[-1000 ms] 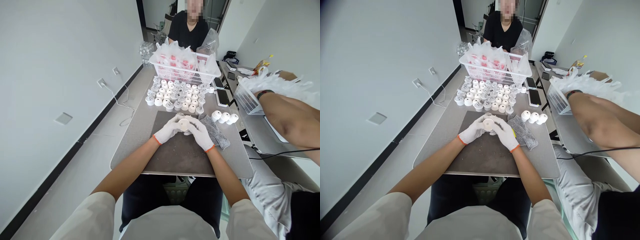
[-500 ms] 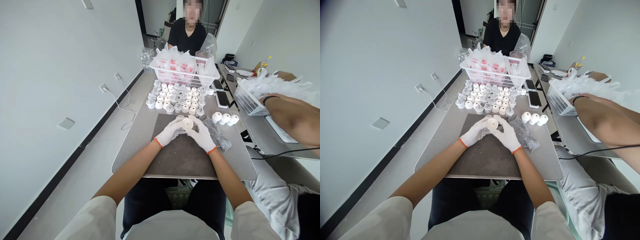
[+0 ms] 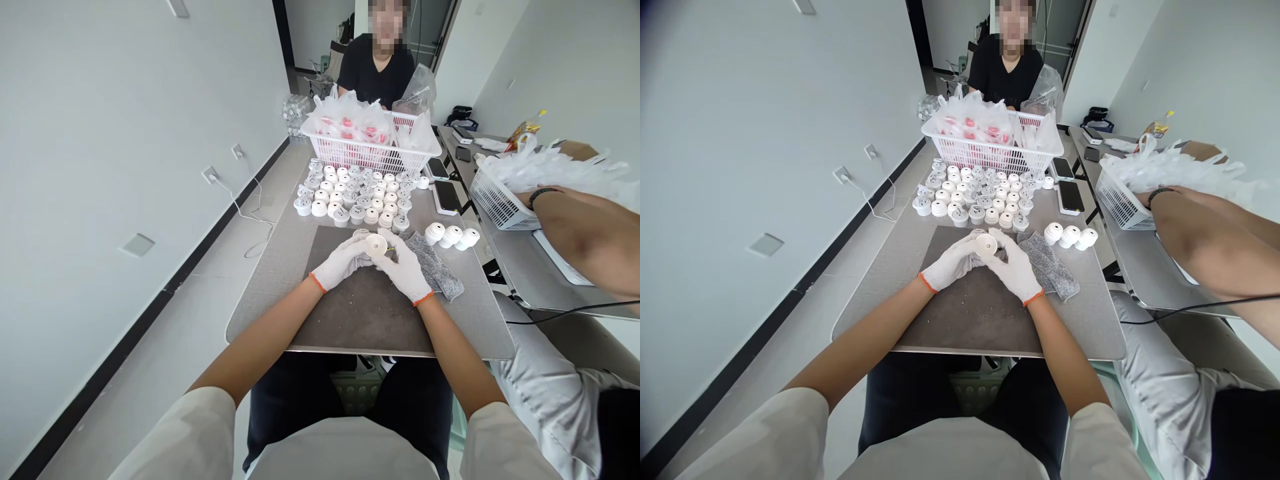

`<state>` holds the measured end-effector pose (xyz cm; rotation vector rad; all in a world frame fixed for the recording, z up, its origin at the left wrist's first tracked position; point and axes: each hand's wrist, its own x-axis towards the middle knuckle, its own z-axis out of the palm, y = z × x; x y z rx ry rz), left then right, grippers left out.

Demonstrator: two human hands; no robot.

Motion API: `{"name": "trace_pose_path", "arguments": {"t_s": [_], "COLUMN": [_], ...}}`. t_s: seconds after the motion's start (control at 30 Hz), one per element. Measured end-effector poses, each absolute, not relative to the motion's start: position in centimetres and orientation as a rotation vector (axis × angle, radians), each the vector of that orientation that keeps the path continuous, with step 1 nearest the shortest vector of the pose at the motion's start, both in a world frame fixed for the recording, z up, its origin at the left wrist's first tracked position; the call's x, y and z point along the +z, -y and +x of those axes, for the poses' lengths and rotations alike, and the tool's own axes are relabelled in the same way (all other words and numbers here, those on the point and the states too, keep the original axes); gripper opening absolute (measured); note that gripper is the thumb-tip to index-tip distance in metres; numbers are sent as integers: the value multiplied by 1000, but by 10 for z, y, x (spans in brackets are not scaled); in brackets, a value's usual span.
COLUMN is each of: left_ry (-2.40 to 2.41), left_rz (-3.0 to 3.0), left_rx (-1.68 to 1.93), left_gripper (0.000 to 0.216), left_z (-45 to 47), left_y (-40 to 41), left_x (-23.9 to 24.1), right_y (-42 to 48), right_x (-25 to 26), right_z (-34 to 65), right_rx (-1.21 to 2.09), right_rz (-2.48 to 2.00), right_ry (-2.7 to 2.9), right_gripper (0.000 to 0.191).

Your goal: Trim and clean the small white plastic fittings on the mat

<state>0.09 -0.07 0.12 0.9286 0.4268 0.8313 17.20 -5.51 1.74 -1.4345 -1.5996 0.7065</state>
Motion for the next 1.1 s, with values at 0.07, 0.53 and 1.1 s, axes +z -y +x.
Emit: {"name": "trace_pose_path", "arguments": {"t_s": [0.07,0.53,1.1], "left_ry": [-415,-472,-512], "left_rz": [917,938,1015], "left_rx": [834,795,790], "left_gripper": [31,39,37], "left_z": [1,1,-1], "left_y": [1,2,7], "left_x": [2,3,15], "right_y": [55,56,57], "right_x": [16,14,6], "right_z": [172,170,172], "right_rx": [704,916,792], "right_rz": [-1419,-1400,-1379], "right_ry": [1588,1434,1592], "right_gripper": [62,65,59]}}
